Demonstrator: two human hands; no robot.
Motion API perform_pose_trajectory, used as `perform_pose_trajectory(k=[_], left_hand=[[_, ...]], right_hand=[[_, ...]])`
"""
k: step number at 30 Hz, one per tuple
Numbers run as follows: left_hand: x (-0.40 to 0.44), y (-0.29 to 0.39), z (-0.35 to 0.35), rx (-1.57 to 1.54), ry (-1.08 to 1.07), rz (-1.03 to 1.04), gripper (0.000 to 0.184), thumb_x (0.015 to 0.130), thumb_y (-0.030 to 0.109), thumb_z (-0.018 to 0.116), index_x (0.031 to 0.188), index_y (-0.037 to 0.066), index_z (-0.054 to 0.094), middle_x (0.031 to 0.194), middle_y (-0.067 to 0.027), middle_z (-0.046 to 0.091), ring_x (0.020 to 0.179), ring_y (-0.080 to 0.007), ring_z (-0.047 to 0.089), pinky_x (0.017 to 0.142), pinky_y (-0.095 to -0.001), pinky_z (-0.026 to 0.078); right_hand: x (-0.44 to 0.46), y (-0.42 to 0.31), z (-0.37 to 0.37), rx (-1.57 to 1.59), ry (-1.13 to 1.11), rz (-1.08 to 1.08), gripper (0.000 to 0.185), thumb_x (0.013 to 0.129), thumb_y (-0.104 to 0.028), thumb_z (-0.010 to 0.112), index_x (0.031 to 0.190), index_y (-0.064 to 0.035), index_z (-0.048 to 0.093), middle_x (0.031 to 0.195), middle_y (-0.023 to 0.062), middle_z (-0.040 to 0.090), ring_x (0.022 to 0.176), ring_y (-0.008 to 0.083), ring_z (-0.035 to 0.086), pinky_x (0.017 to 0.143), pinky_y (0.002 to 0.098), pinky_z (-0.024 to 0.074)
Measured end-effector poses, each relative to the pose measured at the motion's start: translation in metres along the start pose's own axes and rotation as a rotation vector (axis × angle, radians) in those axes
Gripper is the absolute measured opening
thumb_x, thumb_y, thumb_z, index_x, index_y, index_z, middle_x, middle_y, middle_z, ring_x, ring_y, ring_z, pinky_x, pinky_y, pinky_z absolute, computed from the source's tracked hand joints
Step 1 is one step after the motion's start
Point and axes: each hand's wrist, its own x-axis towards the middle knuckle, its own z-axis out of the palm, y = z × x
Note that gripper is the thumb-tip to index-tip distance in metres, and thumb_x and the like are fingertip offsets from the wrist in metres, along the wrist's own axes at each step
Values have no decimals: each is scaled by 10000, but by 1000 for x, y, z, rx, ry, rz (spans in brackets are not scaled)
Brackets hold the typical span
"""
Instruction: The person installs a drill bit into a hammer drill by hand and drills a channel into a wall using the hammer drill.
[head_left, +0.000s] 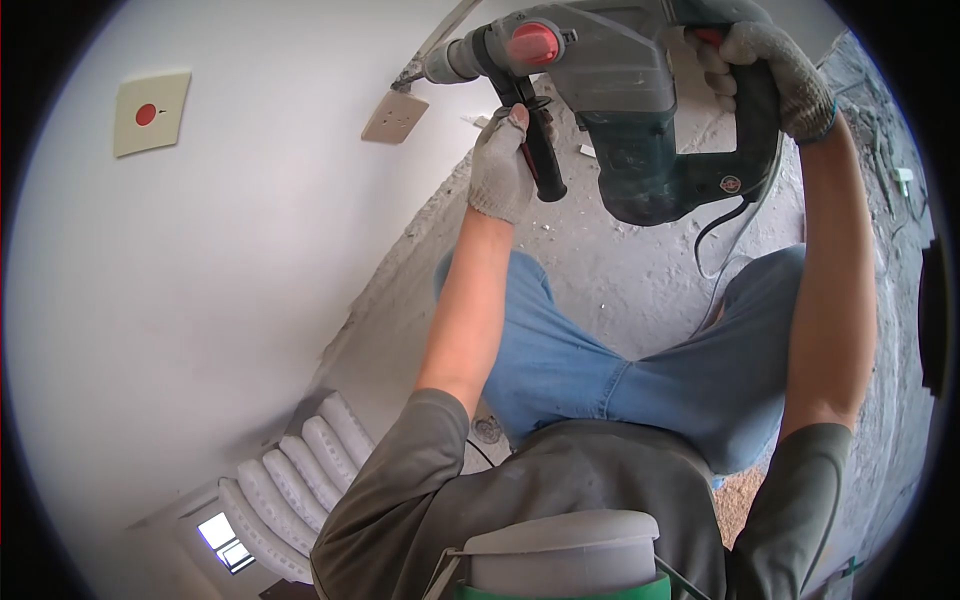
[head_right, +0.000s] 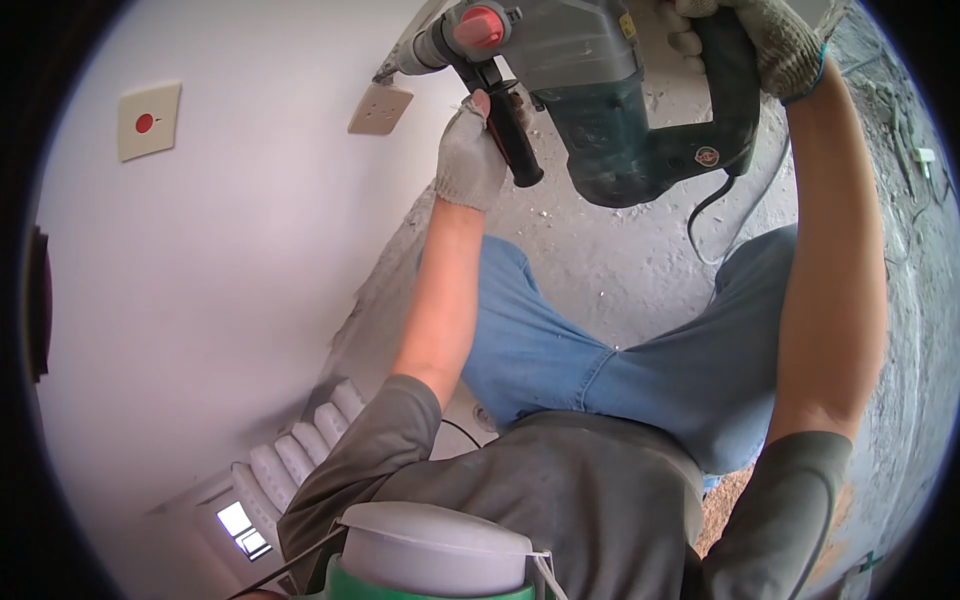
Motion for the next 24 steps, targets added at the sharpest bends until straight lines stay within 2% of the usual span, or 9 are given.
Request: perform_pose_trajectory(k=[4,6,7,9,10,12,14,24], left_hand=[[1,-1,0,-91,-81,-6,373,1007,316,551,1155,-25,576,1021,-151,646,941,-261,628,860,-391,514],[4,-3,-1,-111,-62,-12,357,1001,279,544,1172,-34,553,1050,-162,630,957,-270,621,867,-410,515],[5,-2,0,-118,-68,-6,357,1001,279,544,1172,-34,553,1050,-162,630,957,-270,621,867,-410,515],[-1,-5,3,-161,-102,-20,261,983,166,540,1141,-32,601,969,-98,655,856,-192,625,781,-318,512],[-5,-6,5,-168,-95,-18,261,983,166,540,1141,-32,601,969,-98,655,856,-192,625,781,-318,512],[-7,-5,11,-208,-79,-30,256,973,137,535,1148,-40,596,983,-106,653,862,-198,625,775,-322,515],[-6,-12,8,-225,-90,-37,257,962,126,539,1147,-43,595,988,-113,652,865,-194,623,771,-322,516],[-8,-18,5,-205,-42,-29,247,941,117,554,1131,-26,621,986,-85,668,878,-167,623,782,-299,505]], right_hand=[[-4,-1,-1,-106,-28,36,637,580,-94,609,1167,153,624,701,126,632,513,220,612,534,361,586],[-14,8,0,-65,-89,6,558,765,-203,583,1244,82,590,896,117,633,681,158,603,601,302,542],[-21,6,3,-129,-45,0,558,757,-204,577,1234,85,593,897,118,629,664,161,588,590,300,529],[-37,0,16,-156,10,-27,557,750,-201,573,1229,82,596,890,117,629,666,163,585,589,299,525],[-42,-1,22,-171,67,-53,556,742,-197,569,1224,78,598,882,117,628,668,165,583,587,297,521],[-47,0,11,-163,3,-10,561,728,-193,565,1225,63,602,890,114,630,682,165,577,606,299,522],[-55,3,8,-119,54,63,561,725,-199,566,1226,51,608,889,109,634,701,165,576,629,305,518],[-62,16,14,-128,79,83,544,734,-203,586,1217,44,612,893,89,641,710,168,577,649,302,503]])
